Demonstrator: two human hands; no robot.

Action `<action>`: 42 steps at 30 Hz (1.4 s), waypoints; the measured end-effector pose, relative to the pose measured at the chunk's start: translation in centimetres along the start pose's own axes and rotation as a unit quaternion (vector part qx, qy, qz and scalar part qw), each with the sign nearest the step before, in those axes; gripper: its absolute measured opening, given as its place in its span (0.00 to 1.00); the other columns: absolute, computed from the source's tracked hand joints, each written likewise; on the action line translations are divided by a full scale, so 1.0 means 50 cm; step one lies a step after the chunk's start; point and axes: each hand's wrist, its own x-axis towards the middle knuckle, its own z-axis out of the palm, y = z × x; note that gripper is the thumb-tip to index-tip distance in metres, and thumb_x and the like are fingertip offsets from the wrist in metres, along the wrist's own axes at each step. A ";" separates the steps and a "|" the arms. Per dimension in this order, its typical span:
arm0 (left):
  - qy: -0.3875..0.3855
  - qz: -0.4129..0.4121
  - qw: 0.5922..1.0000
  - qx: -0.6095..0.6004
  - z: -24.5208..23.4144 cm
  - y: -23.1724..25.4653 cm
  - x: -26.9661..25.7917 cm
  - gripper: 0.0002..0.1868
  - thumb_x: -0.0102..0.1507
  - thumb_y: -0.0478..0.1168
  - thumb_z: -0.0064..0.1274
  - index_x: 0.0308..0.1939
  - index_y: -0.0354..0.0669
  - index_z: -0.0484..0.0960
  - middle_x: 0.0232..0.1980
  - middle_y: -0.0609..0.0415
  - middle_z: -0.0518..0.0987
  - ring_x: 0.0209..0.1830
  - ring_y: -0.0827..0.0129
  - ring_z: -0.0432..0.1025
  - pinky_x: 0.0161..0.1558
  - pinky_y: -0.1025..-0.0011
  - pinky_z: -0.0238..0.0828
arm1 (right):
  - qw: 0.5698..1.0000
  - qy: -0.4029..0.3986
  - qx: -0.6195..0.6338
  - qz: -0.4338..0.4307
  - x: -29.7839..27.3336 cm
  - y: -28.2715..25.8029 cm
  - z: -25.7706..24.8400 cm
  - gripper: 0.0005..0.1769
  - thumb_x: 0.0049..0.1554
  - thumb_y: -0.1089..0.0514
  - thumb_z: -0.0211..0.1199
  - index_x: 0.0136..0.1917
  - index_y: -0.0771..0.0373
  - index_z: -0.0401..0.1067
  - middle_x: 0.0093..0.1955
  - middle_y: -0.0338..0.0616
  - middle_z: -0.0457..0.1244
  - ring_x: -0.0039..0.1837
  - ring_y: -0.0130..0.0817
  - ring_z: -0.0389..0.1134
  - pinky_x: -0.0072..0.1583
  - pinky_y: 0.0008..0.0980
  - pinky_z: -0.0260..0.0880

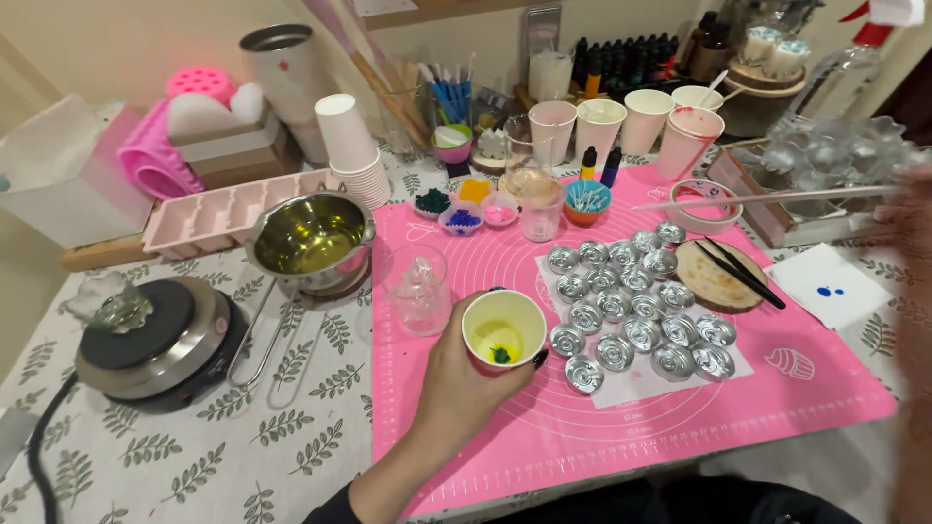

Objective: The person works at a candle-making table with a pot of melted yellow wax on a hot plate. They pour melted wax from the pot into a paper cup, add drops of yellow and blue dye from small bottles into the cup, and stir the mixture with a stick while arranging metal candle molds on the mat.

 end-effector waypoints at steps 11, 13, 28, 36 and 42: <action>0.002 0.054 0.998 -0.028 -0.001 -0.031 0.003 0.39 0.54 0.37 0.67 0.67 0.39 0.69 0.58 0.50 0.81 0.61 0.66 0.78 0.61 0.67 0.75 | 0.992 -0.026 0.060 -0.104 -0.082 -0.331 0.377 0.07 0.78 0.59 0.51 0.58 0.65 0.65 0.50 0.40 0.64 0.51 0.26 0.67 0.54 0.27 0.72; 0.006 0.060 0.998 -0.017 0.000 -0.041 -0.001 0.39 0.54 0.37 0.67 0.68 0.40 0.68 0.59 0.49 0.80 0.61 0.65 0.77 0.61 0.67 0.74 | 0.991 -0.031 0.103 -0.081 -0.067 -0.242 0.318 0.08 0.79 0.58 0.49 0.60 0.66 0.63 0.51 0.40 0.62 0.51 0.27 0.66 0.54 0.26 0.69; -0.004 0.070 0.997 0.016 0.002 -0.050 -0.007 0.43 0.54 0.37 0.67 0.71 0.46 0.65 0.63 0.48 0.75 0.66 0.59 0.73 0.65 0.63 0.70 | 0.989 -0.112 -0.041 -0.091 -0.201 -0.311 0.335 0.11 0.72 0.56 0.51 0.55 0.67 0.67 0.46 0.45 0.65 0.43 0.30 0.68 0.48 0.26 0.71; -0.015 0.079 0.997 0.014 -0.002 -0.042 -0.011 0.43 0.54 0.35 0.67 0.72 0.44 0.65 0.65 0.47 0.73 0.68 0.58 0.71 0.67 0.62 0.68 | 0.957 -0.203 -0.166 -0.121 -0.196 -0.358 0.406 0.07 0.58 0.69 0.58 0.51 0.66 0.72 0.45 0.43 0.70 0.45 0.31 0.70 0.46 0.28 0.72; -0.028 0.044 0.999 -0.015 -0.002 -0.037 -0.008 0.42 0.55 0.37 0.67 0.71 0.45 0.65 0.63 0.48 0.75 0.66 0.61 0.73 0.66 0.64 0.70 | 0.956 -0.217 -0.157 -0.118 -0.193 -0.351 0.409 0.05 0.58 0.68 0.59 0.49 0.64 0.72 0.44 0.40 0.70 0.44 0.30 0.70 0.46 0.27 0.72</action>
